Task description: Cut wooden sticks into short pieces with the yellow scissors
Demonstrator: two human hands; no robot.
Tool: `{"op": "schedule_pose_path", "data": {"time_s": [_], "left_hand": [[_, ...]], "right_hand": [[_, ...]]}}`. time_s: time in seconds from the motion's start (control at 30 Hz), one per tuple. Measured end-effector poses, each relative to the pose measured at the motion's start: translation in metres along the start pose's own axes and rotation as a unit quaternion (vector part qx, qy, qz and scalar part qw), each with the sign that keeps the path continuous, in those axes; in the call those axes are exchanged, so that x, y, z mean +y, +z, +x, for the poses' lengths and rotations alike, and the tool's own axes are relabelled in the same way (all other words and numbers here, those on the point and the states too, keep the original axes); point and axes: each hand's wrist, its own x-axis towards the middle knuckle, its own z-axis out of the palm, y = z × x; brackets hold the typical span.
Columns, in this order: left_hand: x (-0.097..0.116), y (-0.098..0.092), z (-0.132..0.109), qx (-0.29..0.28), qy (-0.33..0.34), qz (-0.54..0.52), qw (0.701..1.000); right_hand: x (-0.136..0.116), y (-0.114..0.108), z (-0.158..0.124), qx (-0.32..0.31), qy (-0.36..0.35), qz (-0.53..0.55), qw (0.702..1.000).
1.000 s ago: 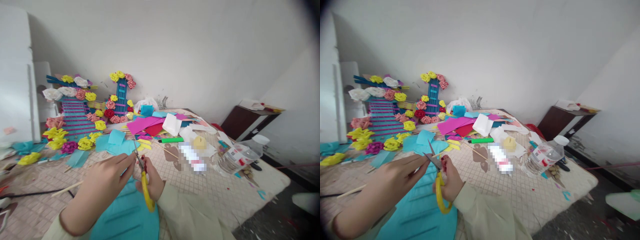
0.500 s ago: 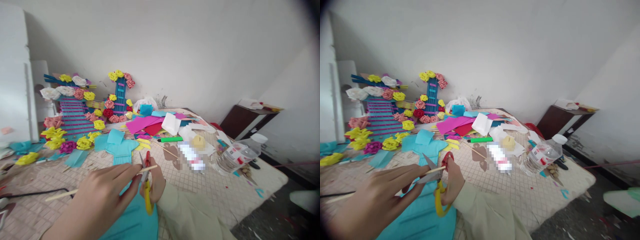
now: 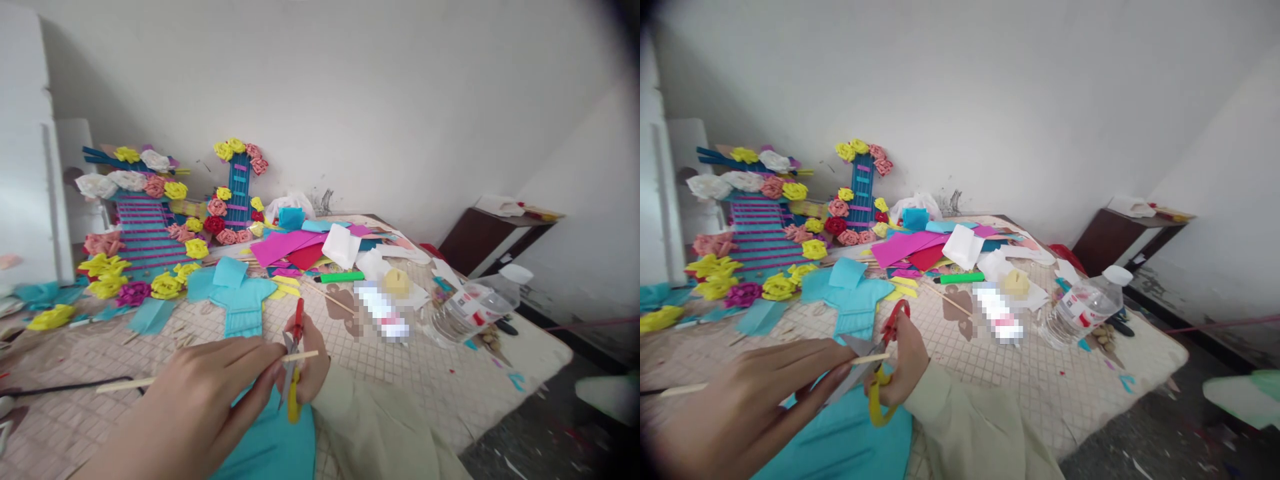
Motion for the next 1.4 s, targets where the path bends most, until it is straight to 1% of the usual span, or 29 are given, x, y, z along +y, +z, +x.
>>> {"op": "schedule_pose_path", "data": {"time_s": [0.07, 0.17, 0.27, 0.33, 0.43, 0.57, 0.63, 0.77, 0.9, 1.03, 1.2, 1.3, 1.37, 1.4], "left_hand": [[0.0, 0.001, 0.0, 0.001, -0.007, -0.006, 1.0], [-0.002, 0.0, 0.001, 0.012, -0.009, -0.006, 1.0], [-0.003, -0.003, 0.002, 0.023, -0.023, -0.003, 0.999], [-0.004, -0.004, 0.002, 0.023, -0.032, -0.008, 0.999], [-0.003, -0.004, 0.004, 0.024, -0.029, -0.012, 0.999], [-0.004, -0.001, 0.005, 0.044, -0.023, -0.008, 0.999], [-0.006, 0.0, 0.005, 0.042, -0.023, -0.013, 0.999], [-0.008, 0.001, 0.003, 0.019, -0.032, -0.026, 0.999], [-0.008, 0.002, 0.003, 0.029, -0.029, -0.017, 0.999], [-0.008, 0.003, 0.003, 0.024, -0.033, -0.024, 0.999], [-0.007, 0.002, 0.001, 0.016, -0.034, -0.043, 0.998], [-0.006, 0.002, 0.0, 0.012, -0.028, -0.034, 0.999], [-0.005, 0.001, -0.002, 0.014, -0.027, -0.026, 0.999], [-0.005, 0.001, -0.002, 0.017, -0.027, -0.026, 0.999]], "right_hand": [[-0.006, -0.002, 0.002, -0.001, -0.012, 0.024, 1.0], [-0.012, -0.005, 0.006, -0.011, 0.009, 0.05, 0.999], [-0.014, -0.005, 0.01, -0.057, 0.025, 0.097, 0.993], [-0.014, -0.005, 0.011, -0.077, 0.02, 0.127, 0.989], [-0.012, -0.004, 0.012, -0.08, 0.01, 0.154, 0.985], [-0.014, -0.004, 0.012, -0.082, 0.014, 0.166, 0.983], [-0.016, -0.004, 0.013, -0.077, 0.012, 0.163, 0.983], [-0.017, -0.004, 0.014, -0.071, 0.004, 0.138, 0.988], [-0.013, -0.001, 0.009, -0.03, -0.008, 0.071, 0.997], [-0.009, 0.001, 0.002, 0.009, -0.005, 0.005, 1.0], [-0.005, 0.0, 0.001, 0.01, -0.007, -0.002, 1.0], [0.0, 0.003, -0.001, 0.03, -0.002, -0.005, 1.0], [0.005, 0.006, -0.004, 0.05, 0.013, -0.005, 0.999], [0.007, 0.007, -0.006, 0.05, 0.027, 0.0, 0.998]]}}
